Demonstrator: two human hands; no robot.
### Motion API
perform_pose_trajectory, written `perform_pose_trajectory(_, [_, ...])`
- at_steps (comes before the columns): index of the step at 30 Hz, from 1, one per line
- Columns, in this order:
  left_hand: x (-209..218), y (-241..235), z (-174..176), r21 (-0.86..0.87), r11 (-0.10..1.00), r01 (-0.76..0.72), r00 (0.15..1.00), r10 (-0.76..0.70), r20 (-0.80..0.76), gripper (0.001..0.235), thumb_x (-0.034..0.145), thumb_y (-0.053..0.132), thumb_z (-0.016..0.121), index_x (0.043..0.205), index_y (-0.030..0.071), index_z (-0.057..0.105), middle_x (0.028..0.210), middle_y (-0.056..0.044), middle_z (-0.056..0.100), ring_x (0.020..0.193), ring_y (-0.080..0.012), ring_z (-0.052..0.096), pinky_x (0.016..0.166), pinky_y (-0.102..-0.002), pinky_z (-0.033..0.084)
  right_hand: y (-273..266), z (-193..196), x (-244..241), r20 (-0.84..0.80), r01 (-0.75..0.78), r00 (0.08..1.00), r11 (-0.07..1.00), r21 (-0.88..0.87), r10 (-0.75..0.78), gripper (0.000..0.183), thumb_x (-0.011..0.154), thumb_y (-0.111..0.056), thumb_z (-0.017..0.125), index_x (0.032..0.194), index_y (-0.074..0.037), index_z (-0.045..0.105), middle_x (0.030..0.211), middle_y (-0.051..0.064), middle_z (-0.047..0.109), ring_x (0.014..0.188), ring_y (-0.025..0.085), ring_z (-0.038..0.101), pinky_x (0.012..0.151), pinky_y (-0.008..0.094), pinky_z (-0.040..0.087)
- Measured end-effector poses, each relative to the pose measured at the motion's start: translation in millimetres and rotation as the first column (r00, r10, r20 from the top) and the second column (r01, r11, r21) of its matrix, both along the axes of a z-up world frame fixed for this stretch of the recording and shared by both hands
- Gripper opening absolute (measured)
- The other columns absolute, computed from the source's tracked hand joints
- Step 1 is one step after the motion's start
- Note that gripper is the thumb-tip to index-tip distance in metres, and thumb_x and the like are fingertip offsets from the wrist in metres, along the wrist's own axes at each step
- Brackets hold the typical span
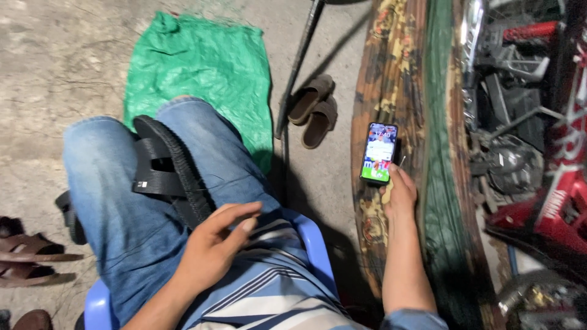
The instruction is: The person sits on a blue plastic chair and sews a black sandal resting on their lap using a needle and thread. They pause to operate a smartphone placed on a nearby wooden surface before resuming the sewing task.
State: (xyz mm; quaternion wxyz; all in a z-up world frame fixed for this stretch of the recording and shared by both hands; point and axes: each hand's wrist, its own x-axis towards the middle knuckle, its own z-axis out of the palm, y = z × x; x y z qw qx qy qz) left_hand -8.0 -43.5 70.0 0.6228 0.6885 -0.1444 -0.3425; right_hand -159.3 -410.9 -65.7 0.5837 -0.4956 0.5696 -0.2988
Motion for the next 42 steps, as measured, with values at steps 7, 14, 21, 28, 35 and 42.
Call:
perform_pose_trajectory(7, [16.9, -47.6, -11.0, -0.156, 0.983, 0.093, 0.954, -0.133, -0.27, 0.07, 0.073, 0.02, 0.073, 0.133, 0.003, 0.04, 0.122, -0.02, 0.049, 0.108, -0.0273, 0.05, 0.078, -0.035, 0.052, 107.8, 65.0, 51.9, 0.411, -0.379, 0.853, 0.923, 0.065, 0.322, 0.015, 0.091, -0.024, 0.054, 0.092, -0.009, 0.056, 0.077, 0.006, 0.053, 0.062, 0.015, 0.053, 0.038, 0.018, 0.041])
perform_pose_trajectory(14, [17.5, -57.6, -19.0, -0.318, 0.937, -0.147, 0.916, 0.008, -0.401, 0.067, 0.07, 0.005, 0.073, 0.128, 0.012, 0.041, 0.096, -0.009, 0.055, 0.078, -0.0168, 0.058, 0.052, -0.032, 0.058, 173.2, 86.9, 76.7, 0.547, -0.622, 0.696, 0.772, 0.134, 0.465, 0.013, 0.088, -0.019, 0.054, 0.087, -0.006, 0.057, 0.072, 0.013, 0.061, 0.056, 0.016, 0.058, 0.037, 0.018, 0.045])
perform_pose_trajectory(21, [20.7, -37.5, -13.1, -0.322, 0.92, -0.224, 0.898, 0.067, -0.435, 0.044, 0.08, 0.006, 0.065, 0.118, 0.007, 0.044, 0.095, -0.012, 0.056, 0.078, -0.0223, 0.062, 0.05, -0.034, 0.059, 196.4, 98.8, 88.6, 0.583, -0.666, 0.643, 0.738, 0.107, 0.496, 0.015, 0.088, -0.018, 0.054, 0.086, -0.004, 0.058, 0.064, 0.012, 0.06, 0.049, 0.015, 0.057, 0.035, 0.02, 0.046])
perform_pose_trajectory(28, [28.3, -23.5, -2.7, -0.229, 0.941, -0.251, 0.854, 0.103, -0.511, 0.039, 0.087, 0.036, 0.054, 0.115, 0.008, 0.056, 0.09, -0.011, 0.061, 0.077, -0.0211, 0.062, 0.055, -0.042, 0.059, 199.2, 96.2, 85.8, 0.584, -0.686, 0.627, 0.72, 0.1, 0.516, 0.021, 0.089, -0.02, 0.053, 0.093, -0.001, 0.061, 0.06, 0.017, 0.06, 0.044, 0.019, 0.056, 0.037, 0.023, 0.047])
perform_pose_trajectory(35, [29.6, -15.7, -3.3, -0.206, 0.945, -0.254, 0.818, 0.096, -0.568, 0.042, 0.087, 0.04, 0.053, 0.114, 0.008, 0.057, 0.089, -0.013, 0.065, 0.076, -0.0209, 0.064, 0.058, -0.043, 0.058, 201.8, 92.2, 88.4, 0.536, -0.661, 0.657, 0.747, 0.07, 0.531, 0.021, 0.088, -0.015, 0.055, 0.1, 0.001, 0.061, 0.063, 0.016, 0.062, 0.043, 0.017, 0.057, 0.037, 0.022, 0.049])
perform_pose_trajectory(42, [28.6, -17.8, -10.9, -0.203, 0.934, -0.295, 0.809, 0.131, -0.573, 0.033, 0.086, 0.034, 0.059, 0.099, 0.003, 0.059, 0.079, -0.009, 0.064, 0.071, -0.0186, 0.064, 0.052, -0.04, 0.058, 201.3, 91.0, 88.3, 0.484, -0.647, 0.681, 0.761, 0.048, 0.549, 0.013, 0.085, -0.01, 0.059, 0.089, 0.003, 0.062, 0.043, 0.01, 0.048, 0.036, 0.014, 0.049, 0.037, 0.022, 0.048])
